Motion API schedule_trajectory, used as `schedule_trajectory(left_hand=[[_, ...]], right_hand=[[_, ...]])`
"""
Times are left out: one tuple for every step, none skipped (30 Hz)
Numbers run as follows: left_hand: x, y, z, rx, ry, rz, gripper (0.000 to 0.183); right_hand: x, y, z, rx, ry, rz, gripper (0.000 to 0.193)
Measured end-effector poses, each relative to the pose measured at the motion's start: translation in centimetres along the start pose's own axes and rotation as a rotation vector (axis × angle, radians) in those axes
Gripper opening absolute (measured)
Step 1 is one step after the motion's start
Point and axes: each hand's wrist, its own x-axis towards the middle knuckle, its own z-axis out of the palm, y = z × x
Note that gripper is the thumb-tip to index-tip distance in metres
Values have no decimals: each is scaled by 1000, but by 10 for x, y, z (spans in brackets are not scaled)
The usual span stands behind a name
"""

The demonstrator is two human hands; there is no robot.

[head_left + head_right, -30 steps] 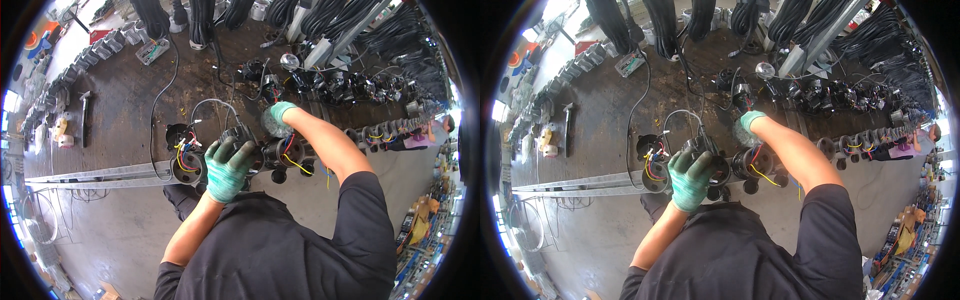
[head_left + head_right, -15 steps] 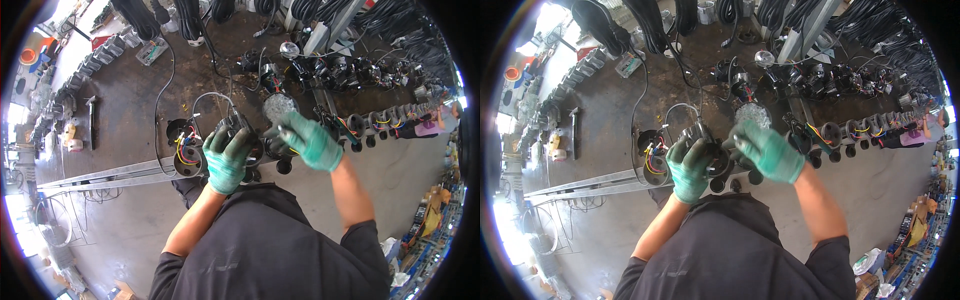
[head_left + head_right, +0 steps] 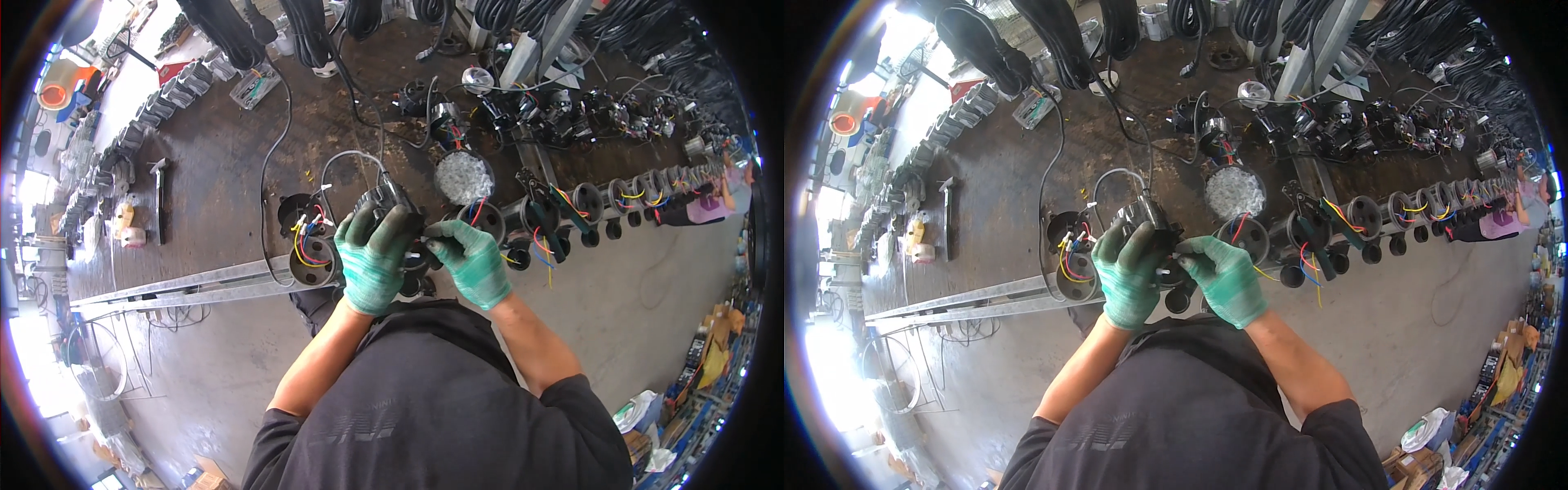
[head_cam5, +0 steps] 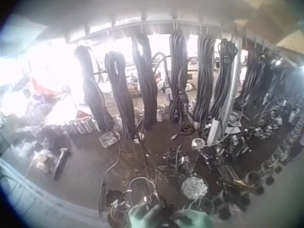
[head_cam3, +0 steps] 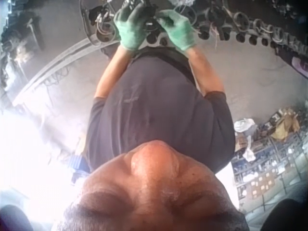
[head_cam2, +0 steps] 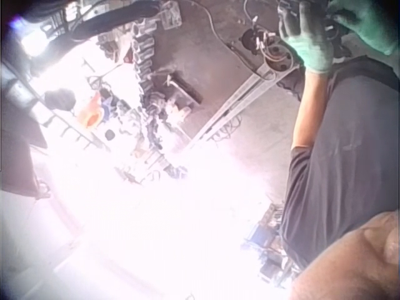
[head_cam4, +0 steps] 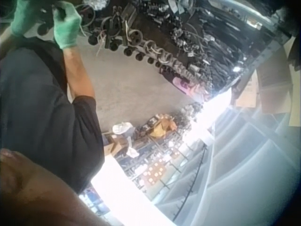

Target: The person assembles electrical components by inserting wires into black circular housings and pulling cable through a mounting plate.

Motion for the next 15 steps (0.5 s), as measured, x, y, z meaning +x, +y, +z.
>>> schedule_trajectory(left_hand=[[0, 0, 0, 3, 2, -5, 46], [0, 1, 0, 6, 4, -11, 46], [0, 1, 0, 8, 7, -16, 47], [1, 2, -1, 4, -1, -21, 47], [1, 2, -3, 1, -9, -26, 47], [1, 3, -4, -4, -18, -30, 47], [1, 3, -4, -5, -16, -28, 48], [1, 3, -3, -7, -14, -25, 48], [1, 2, -3, -9, -11, -23, 48], [1, 2, -2, -8, -8, -21, 48], [1, 1, -2, -7, -5, -19, 48], [0, 1, -2, -6, -2, -18, 48], [0, 0, -2, -19, -17, -22, 46], [0, 0, -4, -32, -31, -27, 44], [0, 0, -5, -44, -44, -31, 41]], right_hand=[[1, 0, 0, -72, 16, -59, 19], [3, 1, 0, -145, 31, -119, 20], [4, 1, -1, -218, 47, -179, 20], [4, 0, -2, -231, 46, -172, 20], [4, -1, -4, -244, 44, -164, 20], [4, -1, -5, -257, 44, -156, 20], [4, 0, -4, -255, 28, -168, 20], [5, 3, -3, -254, 12, -179, 19], [5, 5, -1, -252, -3, -191, 19], [6, 4, 1, -275, 2, -193, 18], [7, 3, 2, -297, 7, -195, 18], [9, 3, 3, -319, 12, -195, 17], [10, 3, 2, -340, -3, -225, 17], [12, 3, 2, -362, -18, -255, 16], [13, 2, 1, -384, -33, -287, 15]])
